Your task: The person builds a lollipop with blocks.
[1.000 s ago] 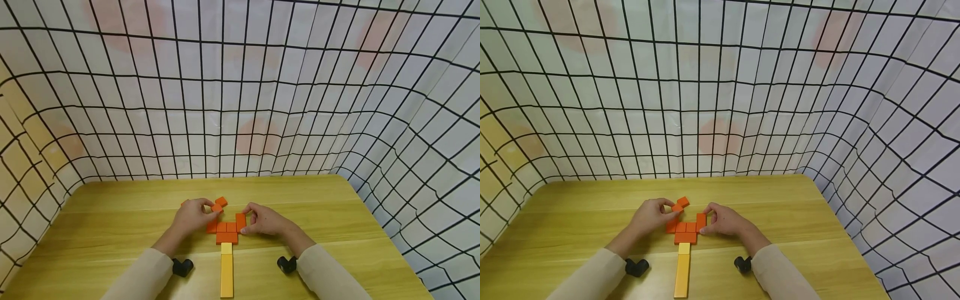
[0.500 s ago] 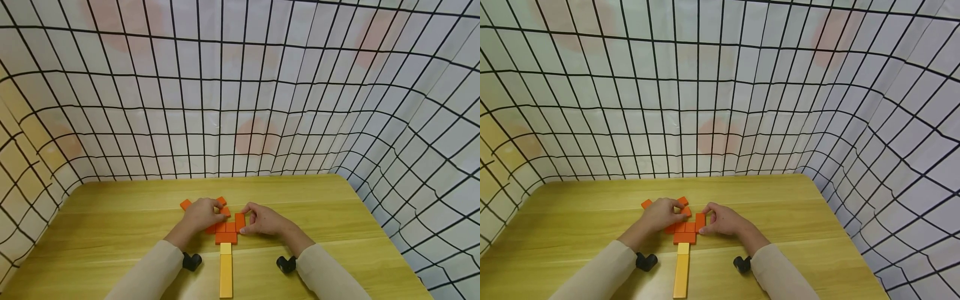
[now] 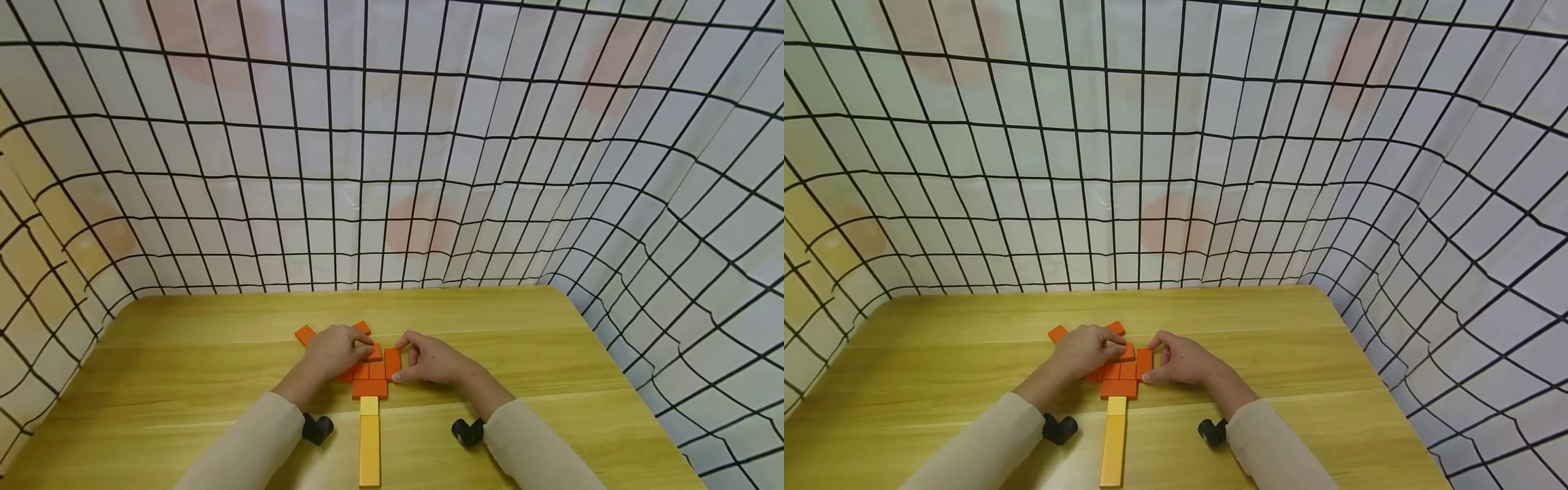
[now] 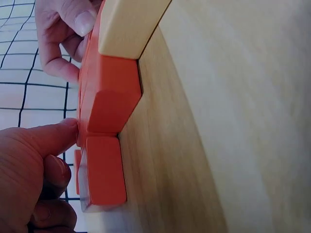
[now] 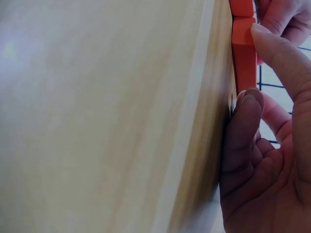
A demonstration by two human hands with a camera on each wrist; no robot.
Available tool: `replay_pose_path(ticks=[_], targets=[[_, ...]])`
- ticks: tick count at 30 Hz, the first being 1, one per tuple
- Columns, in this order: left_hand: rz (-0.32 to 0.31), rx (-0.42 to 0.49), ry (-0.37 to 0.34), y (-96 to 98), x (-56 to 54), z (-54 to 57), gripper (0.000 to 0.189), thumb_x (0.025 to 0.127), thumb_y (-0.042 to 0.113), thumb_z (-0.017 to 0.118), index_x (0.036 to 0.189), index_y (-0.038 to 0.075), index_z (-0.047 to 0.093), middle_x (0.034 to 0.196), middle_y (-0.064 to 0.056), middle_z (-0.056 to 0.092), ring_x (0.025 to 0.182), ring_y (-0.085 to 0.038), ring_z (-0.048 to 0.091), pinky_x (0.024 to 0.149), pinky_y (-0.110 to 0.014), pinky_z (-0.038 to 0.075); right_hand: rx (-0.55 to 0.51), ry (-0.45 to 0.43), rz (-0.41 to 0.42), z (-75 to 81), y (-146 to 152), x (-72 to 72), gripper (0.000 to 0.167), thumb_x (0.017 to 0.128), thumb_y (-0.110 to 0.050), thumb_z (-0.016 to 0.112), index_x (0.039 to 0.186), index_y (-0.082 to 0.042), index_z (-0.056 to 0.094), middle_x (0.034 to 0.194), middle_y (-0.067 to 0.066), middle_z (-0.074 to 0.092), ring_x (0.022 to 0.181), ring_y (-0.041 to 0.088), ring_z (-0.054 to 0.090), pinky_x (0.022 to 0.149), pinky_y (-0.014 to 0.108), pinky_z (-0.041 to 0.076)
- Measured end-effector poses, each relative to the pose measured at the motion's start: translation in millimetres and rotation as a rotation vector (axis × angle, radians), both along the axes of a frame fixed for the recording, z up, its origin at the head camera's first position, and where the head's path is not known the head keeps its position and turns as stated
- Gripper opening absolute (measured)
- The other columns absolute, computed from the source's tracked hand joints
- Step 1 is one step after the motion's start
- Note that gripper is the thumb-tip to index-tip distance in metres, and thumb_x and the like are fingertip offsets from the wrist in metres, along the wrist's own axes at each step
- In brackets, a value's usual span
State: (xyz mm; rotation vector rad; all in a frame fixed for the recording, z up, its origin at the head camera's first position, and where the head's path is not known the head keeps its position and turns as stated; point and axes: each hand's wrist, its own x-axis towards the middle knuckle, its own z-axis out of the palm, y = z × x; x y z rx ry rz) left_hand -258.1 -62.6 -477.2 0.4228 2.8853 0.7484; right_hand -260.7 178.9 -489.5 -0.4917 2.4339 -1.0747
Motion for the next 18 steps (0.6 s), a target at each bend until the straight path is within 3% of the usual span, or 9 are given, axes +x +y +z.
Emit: replay_pose_path(ticks=[8, 18], targets=[[-0.030, -0.002, 0.002, 3.8, 0.5, -0.8, 0.019, 0.095, 0.037, 0.072, 0.108, 0.027, 0.081, 0.109, 0.000, 0.077, 0.092, -0.017, 0.068, 0.074, -0.035, 0.055, 0.000, -0.003, -0.005, 0.5, 0.4, 0.1, 0.052, 0.081, -0.037, 0.087, 0.121, -0.020, 0.058, 0.082, 0.002, 0.059, 0.068, 0.016, 0.052, 0.062, 0.029, 0.044], [-0.043, -0.005, 0.011, 4.1, 1.0, -2.5, 0.019, 0.095, 0.038, 0.072, 0.109, 0.028, 0.081, 0.117, 0.000, 0.077, 0.108, -0.023, 0.070, 0.084, -0.041, 0.057, -0.003, -0.002, -0.004, 0.9, 0.4, 0.3, 0.052, 0.082, -0.036, 0.087, 0.121, -0.019, 0.058, 0.081, 0.002, 0.059, 0.067, 0.015, 0.052, 0.062, 0.029, 0.043]])
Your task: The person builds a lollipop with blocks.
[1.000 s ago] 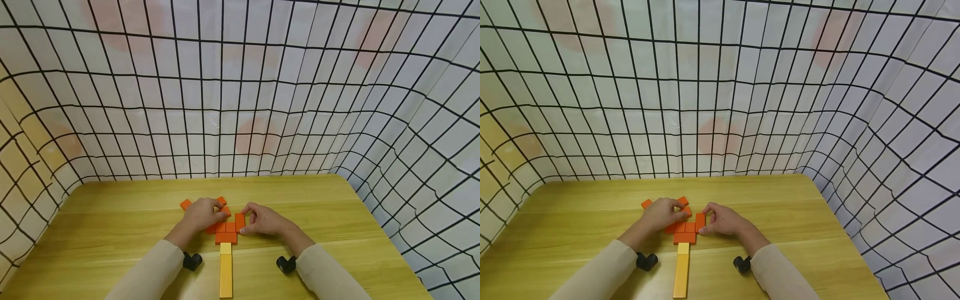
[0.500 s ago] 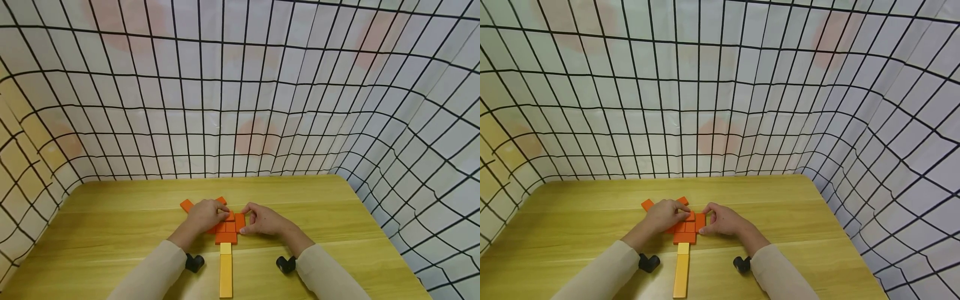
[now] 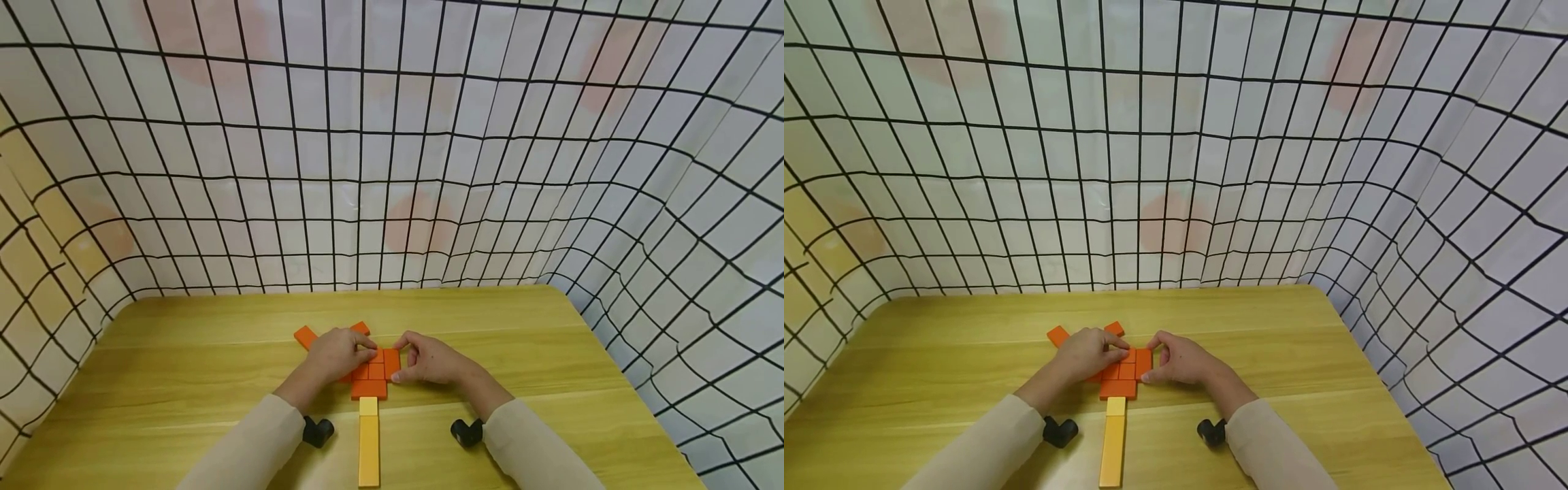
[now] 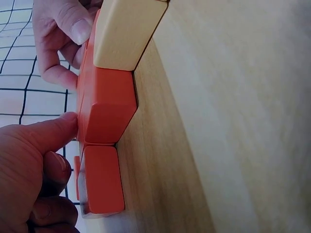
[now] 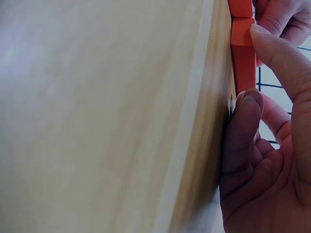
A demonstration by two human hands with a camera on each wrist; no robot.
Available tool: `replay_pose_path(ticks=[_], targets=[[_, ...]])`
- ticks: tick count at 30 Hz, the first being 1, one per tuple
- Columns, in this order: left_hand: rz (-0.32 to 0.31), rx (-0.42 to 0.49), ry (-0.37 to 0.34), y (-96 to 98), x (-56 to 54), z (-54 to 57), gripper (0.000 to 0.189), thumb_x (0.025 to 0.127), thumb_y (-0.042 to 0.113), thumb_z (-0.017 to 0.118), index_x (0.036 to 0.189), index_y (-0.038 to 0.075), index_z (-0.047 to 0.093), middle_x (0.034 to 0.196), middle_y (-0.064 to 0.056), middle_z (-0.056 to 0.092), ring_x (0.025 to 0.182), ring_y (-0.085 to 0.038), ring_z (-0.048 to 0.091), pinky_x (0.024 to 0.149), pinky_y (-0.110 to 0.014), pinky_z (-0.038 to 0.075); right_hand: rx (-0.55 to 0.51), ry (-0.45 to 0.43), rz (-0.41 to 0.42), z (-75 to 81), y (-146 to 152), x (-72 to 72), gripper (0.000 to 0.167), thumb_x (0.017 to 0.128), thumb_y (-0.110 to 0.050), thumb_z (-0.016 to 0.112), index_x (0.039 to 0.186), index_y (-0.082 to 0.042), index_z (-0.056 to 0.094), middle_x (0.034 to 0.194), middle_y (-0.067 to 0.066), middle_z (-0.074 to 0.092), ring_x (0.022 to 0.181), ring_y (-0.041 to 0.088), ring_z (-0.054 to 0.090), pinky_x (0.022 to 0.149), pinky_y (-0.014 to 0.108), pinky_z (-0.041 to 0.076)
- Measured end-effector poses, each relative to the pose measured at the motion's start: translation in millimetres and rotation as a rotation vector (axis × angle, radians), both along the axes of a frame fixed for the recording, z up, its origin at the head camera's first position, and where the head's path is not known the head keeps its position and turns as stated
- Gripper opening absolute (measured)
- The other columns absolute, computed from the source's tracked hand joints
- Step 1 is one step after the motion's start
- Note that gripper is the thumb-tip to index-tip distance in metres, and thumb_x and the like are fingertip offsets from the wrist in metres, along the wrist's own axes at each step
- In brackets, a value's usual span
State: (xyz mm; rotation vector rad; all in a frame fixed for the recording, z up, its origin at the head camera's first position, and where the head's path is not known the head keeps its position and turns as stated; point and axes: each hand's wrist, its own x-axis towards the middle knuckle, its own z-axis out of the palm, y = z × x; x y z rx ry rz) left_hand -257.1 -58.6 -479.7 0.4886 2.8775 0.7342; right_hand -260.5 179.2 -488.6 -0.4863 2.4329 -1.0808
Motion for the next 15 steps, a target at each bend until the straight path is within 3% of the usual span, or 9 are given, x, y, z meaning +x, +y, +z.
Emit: replay_pose_path(ticks=[8, 13, 15], targets=[[-0.001, 0.006, 0.011, 0.4, 0.4, 0.6, 0.020, 0.095, 0.039, 0.072, 0.109, 0.028, 0.081, 0.114, 0.001, 0.078, 0.105, -0.022, 0.071, 0.082, -0.039, 0.057, 0.003, 0.000, -0.005, -1.2, 0.0, -0.3, 0.053, 0.081, -0.037, 0.087, 0.121, -0.019, 0.058, 0.081, 0.002, 0.059, 0.067, 0.016, 0.052, 0.061, 0.029, 0.043], [0.014, 0.032, -0.003, -1.2, -0.1, -0.2, 0.025, 0.097, 0.039, 0.070, 0.115, 0.025, 0.079, 0.085, 0.001, 0.074, 0.076, -0.015, 0.062, 0.063, -0.030, 0.048, 0.015, 0.004, -0.005, -1.0, -0.1, -0.1, 0.052, 0.081, -0.038, 0.087, 0.121, -0.020, 0.058, 0.081, 0.002, 0.060, 0.067, 0.016, 0.052, 0.061, 0.029, 0.043], [0.035, 0.048, 0.012, -1.8, -0.6, -0.2, 0.027, 0.098, 0.038, 0.069, 0.118, 0.023, 0.078, 0.081, 0.001, 0.072, 0.068, -0.014, 0.056, 0.058, -0.028, 0.044, 0.019, 0.008, 0.000, -1.0, 0.0, -0.1, 0.052, 0.082, -0.038, 0.087, 0.121, -0.020, 0.058, 0.081, 0.002, 0.060, 0.067, 0.016, 0.052, 0.062, 0.029, 0.044]])
